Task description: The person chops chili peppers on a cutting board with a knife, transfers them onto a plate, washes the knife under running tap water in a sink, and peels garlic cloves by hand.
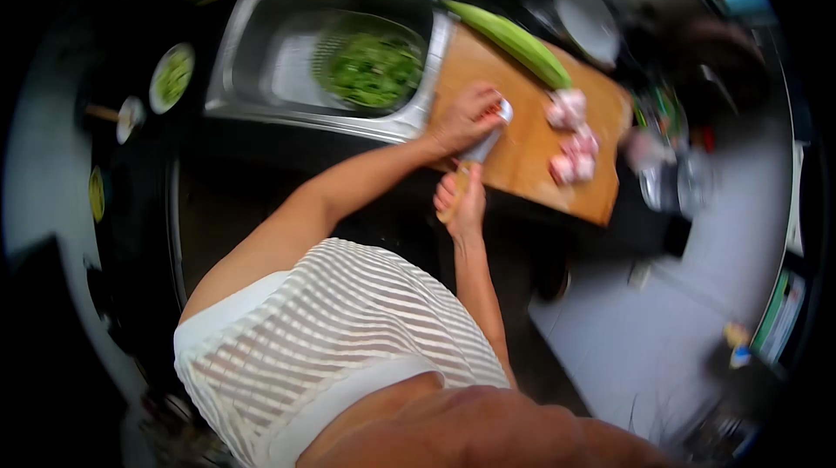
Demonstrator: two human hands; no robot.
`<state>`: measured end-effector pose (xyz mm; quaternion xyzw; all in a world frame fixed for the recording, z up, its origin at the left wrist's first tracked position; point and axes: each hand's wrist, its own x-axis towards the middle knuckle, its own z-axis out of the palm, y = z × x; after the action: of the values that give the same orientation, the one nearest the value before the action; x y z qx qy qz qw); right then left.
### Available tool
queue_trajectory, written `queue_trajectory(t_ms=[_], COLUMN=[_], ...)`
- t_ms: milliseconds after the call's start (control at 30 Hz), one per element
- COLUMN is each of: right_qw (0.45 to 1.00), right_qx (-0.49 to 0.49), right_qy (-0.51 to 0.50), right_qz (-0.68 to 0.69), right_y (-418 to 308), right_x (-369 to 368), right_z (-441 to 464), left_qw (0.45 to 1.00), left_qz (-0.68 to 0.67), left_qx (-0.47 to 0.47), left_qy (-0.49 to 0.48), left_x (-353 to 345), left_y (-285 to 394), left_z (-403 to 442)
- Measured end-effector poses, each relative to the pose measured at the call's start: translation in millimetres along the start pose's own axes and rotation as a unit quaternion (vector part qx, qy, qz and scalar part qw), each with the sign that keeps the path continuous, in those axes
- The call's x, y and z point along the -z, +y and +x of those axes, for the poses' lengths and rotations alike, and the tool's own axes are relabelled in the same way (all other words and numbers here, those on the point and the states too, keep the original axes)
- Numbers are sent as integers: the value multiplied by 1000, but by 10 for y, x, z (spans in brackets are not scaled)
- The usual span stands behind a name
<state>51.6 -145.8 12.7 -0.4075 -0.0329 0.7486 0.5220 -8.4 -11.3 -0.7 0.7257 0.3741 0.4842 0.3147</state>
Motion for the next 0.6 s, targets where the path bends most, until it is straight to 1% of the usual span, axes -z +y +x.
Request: queue_trajectory(t_ms=[33, 67, 100, 167, 233, 300, 333, 367, 433, 567, 600], right_qw=[1000, 998, 998, 994, 979, 960, 944, 931, 905, 873, 874], right_qx=[1, 0, -20, -45, -80, -161, -186, -212, -269, -328, -334], right_qy=[-12, -13, -3, -64, -132, -177, -211, -239, -262, -288, -274], right_qz=[-24, -58, -64, -83, -131, -144, -173, -173, -202, -219, -223], right_y=[57, 92, 187, 402, 685, 1046, 1268, 1454, 1846, 2534, 2649], right_x=[-80, -391, -592, -1105, -1623, -2210, -2513, -2783, -3250, -3796, -3860], right_z=[36, 5, 76, 263, 518, 771, 914, 991, 1195, 1560, 1620], left_qw=[999, 999, 995, 985, 969, 939, 924, 909, 862, 847, 848], left_qz=[31, -5, 71, 111, 161, 246, 267, 289, 388, 386, 382], left_qx=[-7, 20, -13, -4, 2, 28, 48, 70, 82, 112, 124], left_qy=[12, 40, 66, 130, 186, 238, 269, 293, 314, 348, 345], left_x=[114, 441, 746, 1430, 2223, 3045, 3461, 3811, 4451, 5318, 5461], left_y=[-118, 25, -3, -104, -237, -380, -485, -537, -728, -1162, -1287], left_z=[-42, 23, 42, 68, 49, -57, -143, -233, -435, -816, -902])
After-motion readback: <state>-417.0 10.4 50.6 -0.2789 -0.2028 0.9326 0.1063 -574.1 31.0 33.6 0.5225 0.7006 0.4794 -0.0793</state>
